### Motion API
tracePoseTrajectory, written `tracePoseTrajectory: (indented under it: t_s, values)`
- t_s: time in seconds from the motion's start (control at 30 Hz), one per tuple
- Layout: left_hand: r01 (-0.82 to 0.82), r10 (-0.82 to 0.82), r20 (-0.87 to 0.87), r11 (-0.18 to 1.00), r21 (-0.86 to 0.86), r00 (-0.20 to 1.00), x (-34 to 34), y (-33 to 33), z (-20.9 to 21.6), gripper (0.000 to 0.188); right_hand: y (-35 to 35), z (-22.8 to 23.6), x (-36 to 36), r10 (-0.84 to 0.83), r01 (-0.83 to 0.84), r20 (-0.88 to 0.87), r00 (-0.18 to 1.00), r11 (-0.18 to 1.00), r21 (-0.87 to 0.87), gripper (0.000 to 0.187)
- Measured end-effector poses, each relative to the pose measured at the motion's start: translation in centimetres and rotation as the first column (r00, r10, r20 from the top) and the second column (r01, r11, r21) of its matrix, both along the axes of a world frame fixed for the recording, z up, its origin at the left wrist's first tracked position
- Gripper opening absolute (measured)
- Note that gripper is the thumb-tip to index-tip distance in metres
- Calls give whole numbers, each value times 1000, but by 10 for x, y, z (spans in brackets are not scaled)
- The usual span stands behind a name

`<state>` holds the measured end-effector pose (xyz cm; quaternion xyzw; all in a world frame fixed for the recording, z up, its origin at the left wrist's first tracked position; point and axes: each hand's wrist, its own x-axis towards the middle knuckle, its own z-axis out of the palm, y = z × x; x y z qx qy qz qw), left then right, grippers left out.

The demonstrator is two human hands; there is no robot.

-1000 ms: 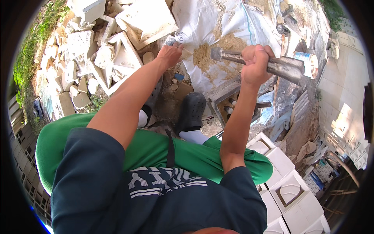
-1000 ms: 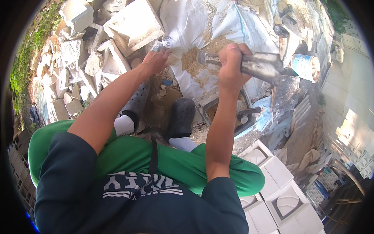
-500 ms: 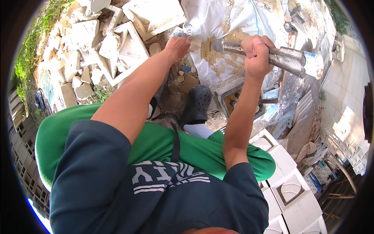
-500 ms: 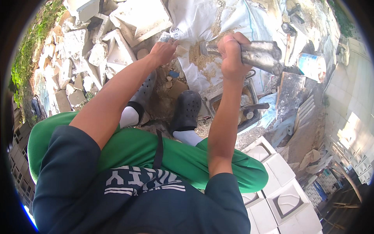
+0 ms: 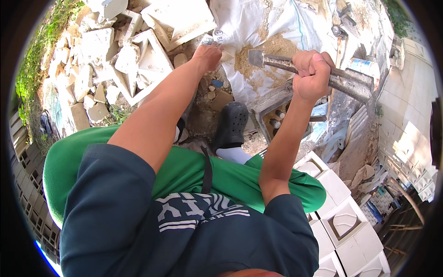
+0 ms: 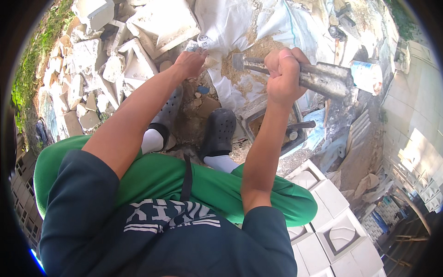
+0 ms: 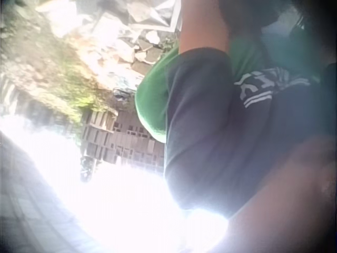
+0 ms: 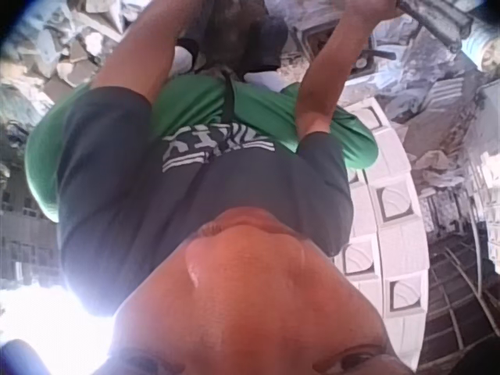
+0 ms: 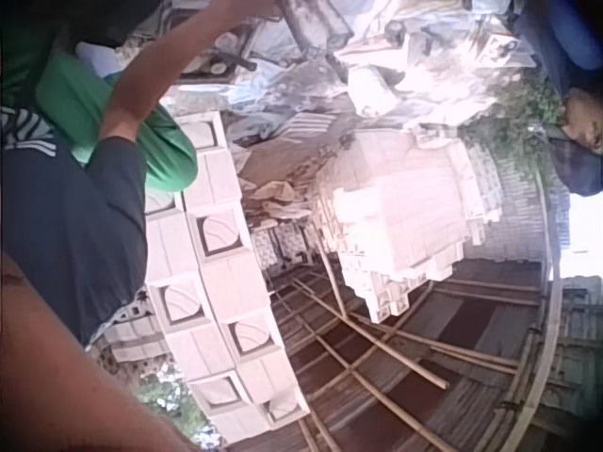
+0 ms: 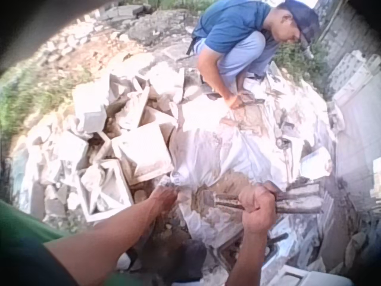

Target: The person crushes stone pieces into powder on a sheet using a metal tool and then holds a metal mold containing cylindrical specimens.

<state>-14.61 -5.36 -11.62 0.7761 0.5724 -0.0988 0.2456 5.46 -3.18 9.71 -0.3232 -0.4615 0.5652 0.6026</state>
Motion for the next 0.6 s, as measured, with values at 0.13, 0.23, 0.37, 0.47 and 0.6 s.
tracePoseTrajectory:
  t_s: [0.13,0.23,0.37,0.47,0.6]
  values:
    - [55,-59,-34,993,-105,998,10,11,13,59,-9,-73,-12,-140,149,178,974,988,-38,28]
    - [30,-30,17,999,-41,999,9,6,2,60,3,-86,-17,-130,154,216,968,983,-101,26]
    - [-12,12,-3,999,-43,1000,-3,-5,-9,61,-1,-32,-28,-94,118,299,950,991,-62,31]
    - [-19,19,20,999,-29,1000,-2,5,7,58,-9,9,-29,-223,228,234,946,974,5,27]
    - [105,-109,-30,990,-94,994,15,20,20,55,6,-84,-15,-340,354,202,919,934,-40,21]
